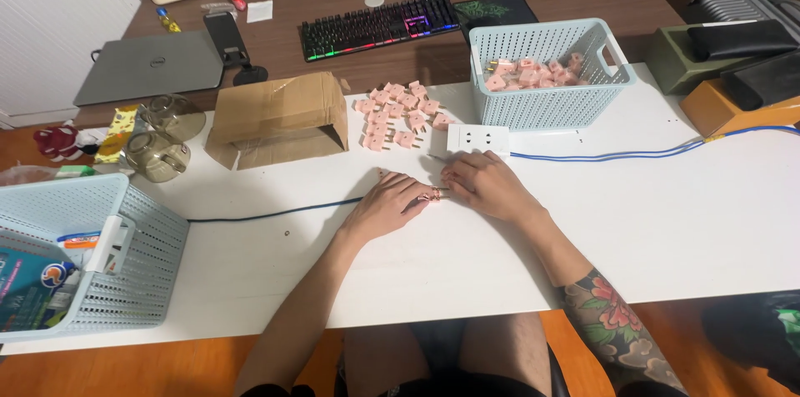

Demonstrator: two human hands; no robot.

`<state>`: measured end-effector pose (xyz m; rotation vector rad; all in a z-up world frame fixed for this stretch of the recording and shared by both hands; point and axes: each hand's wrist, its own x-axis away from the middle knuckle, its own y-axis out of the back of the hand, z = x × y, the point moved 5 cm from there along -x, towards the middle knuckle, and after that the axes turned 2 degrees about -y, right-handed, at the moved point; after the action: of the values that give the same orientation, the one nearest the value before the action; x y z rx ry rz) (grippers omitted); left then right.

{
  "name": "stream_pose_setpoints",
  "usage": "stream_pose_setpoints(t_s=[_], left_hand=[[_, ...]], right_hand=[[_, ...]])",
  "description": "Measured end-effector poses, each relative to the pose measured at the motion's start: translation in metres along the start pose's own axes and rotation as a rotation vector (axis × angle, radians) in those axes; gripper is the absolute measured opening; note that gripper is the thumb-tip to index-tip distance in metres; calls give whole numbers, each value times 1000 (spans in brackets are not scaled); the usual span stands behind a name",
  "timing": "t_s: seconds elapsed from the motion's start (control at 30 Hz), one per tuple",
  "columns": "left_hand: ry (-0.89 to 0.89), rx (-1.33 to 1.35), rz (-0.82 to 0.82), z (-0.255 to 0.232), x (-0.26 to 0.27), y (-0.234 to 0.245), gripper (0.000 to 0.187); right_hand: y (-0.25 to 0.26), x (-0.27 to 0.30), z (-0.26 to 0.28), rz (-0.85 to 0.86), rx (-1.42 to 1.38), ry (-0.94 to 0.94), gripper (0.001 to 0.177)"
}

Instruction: Assembling electrical plug components by connecting wires to terminals and securing them with a screwdriver.

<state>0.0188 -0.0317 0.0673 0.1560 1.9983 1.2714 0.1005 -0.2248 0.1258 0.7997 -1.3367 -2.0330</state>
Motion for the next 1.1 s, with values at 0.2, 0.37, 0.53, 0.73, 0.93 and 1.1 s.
stream_pose_setpoints(t_s=[0.2,0.37,0.53,0.73,0.93,1.1], left_hand=[[-41,-2,8,7,4,-7,6],[-79,-16,-48,0,2,1,8],[-95,-7,-49,0,4,0,11],[-111,-30,-66,7,3,-2,12],[-123,-43,-67,-3,8,-6,11],[-127,-58,-38,0,4,-3,15]], right_hand=[[-12,-2,-13,44,111,-59,35],[-20,-3,-16,55,117,-59,38],[-10,0,-9,66,117,-74,38],[-11,-8,-19,12,96,-50,39],[-14,2,-14,26,75,-50,39],[-18,-4,-30,4,59,-32,45]])
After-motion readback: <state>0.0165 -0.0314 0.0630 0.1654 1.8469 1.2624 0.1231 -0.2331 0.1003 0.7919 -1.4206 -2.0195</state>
